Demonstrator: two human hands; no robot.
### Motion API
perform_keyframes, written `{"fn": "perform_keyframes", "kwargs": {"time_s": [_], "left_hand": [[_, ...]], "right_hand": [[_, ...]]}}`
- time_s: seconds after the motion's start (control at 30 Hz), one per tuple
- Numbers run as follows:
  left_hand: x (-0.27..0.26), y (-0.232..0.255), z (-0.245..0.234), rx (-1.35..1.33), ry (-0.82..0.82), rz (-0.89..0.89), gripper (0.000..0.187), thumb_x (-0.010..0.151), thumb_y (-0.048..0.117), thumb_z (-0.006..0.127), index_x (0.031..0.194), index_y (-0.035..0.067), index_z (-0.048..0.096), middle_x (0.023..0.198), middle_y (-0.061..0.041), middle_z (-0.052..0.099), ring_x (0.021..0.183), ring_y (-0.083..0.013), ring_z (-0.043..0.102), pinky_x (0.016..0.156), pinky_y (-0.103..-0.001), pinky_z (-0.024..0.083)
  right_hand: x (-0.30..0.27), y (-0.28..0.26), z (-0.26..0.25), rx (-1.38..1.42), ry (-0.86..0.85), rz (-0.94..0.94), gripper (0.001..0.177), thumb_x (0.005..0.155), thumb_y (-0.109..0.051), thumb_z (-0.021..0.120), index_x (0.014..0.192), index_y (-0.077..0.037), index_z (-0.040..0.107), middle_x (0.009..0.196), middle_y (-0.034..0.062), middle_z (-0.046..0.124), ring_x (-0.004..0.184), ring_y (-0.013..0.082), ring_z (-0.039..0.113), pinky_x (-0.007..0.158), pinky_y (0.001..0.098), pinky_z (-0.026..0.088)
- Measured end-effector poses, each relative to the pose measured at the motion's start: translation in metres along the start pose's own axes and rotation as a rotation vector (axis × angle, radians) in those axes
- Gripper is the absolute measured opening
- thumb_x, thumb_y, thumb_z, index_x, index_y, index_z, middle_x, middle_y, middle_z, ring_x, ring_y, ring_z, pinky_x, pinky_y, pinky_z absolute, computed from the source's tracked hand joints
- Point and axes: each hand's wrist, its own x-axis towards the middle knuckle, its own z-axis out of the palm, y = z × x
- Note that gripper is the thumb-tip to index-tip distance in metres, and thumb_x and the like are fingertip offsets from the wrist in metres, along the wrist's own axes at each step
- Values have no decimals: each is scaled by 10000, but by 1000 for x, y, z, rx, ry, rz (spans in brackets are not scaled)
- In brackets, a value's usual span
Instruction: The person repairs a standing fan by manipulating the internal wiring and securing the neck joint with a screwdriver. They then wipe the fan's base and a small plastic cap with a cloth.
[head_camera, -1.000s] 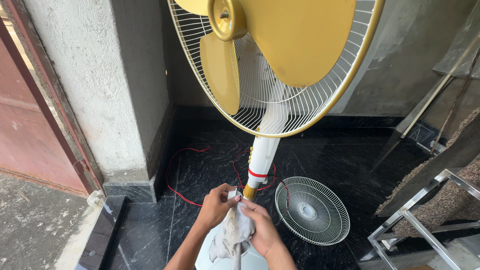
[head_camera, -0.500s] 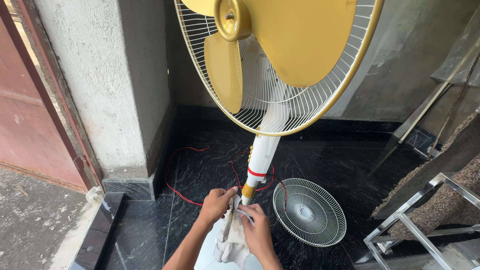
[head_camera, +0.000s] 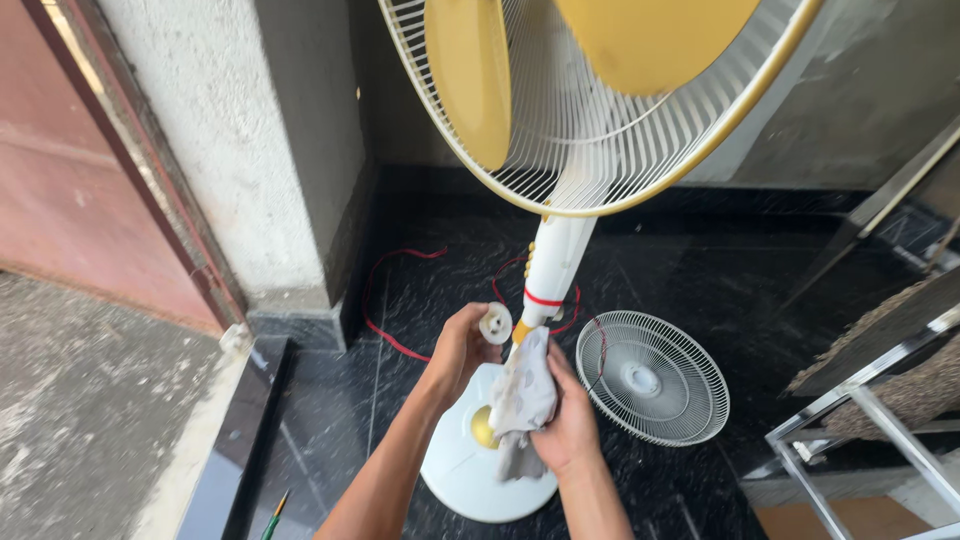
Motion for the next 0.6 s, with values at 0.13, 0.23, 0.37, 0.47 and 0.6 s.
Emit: {"fn": "perform_keyframes", "kwargs": {"time_s": [0.13,0.23,0.37,0.47,0.6], "left_hand": [[-9,11,3,-74,-26,17,418,1041,434,458,1000,58,637,829,-40,619,750,-125,574,716,-323,502],[-15,19,2,-145,-127,62,426,1073,423,424,1058,50,628,866,-38,635,763,-126,578,733,-336,514],[-20,26,3,-114,-195,103,474,1083,447,394,1131,35,623,944,-60,665,795,-139,608,747,-333,523],[-23,27,2,-57,-220,139,424,1082,392,426,1195,29,613,1043,-76,680,898,-138,634,798,-320,525],[-25,26,0,120,-185,204,355,1070,309,491,1240,25,619,1109,-83,678,1003,-132,644,864,-320,539]], "right_hand": [[-7,-5,22,-115,-31,-93,497,977,-158,467,1463,-84,538,1407,108,621,1265,225,614,1047,407,506],[-8,-5,32,-315,9,-184,466,1004,-132,460,1458,-67,545,1383,126,638,1217,224,646,1010,382,549],[-10,-7,45,-847,-125,-527,400,1048,-125,459,1404,-12,603,1307,151,701,1152,198,695,967,333,560],[-13,-9,59,-1154,-105,-550,404,1025,-158,485,1386,-36,620,1149,141,759,996,173,733,865,306,557],[-12,-19,73,-1294,2,-368,397,982,-162,521,1346,-40,626,1004,159,763,838,168,743,744,326,567]]}}
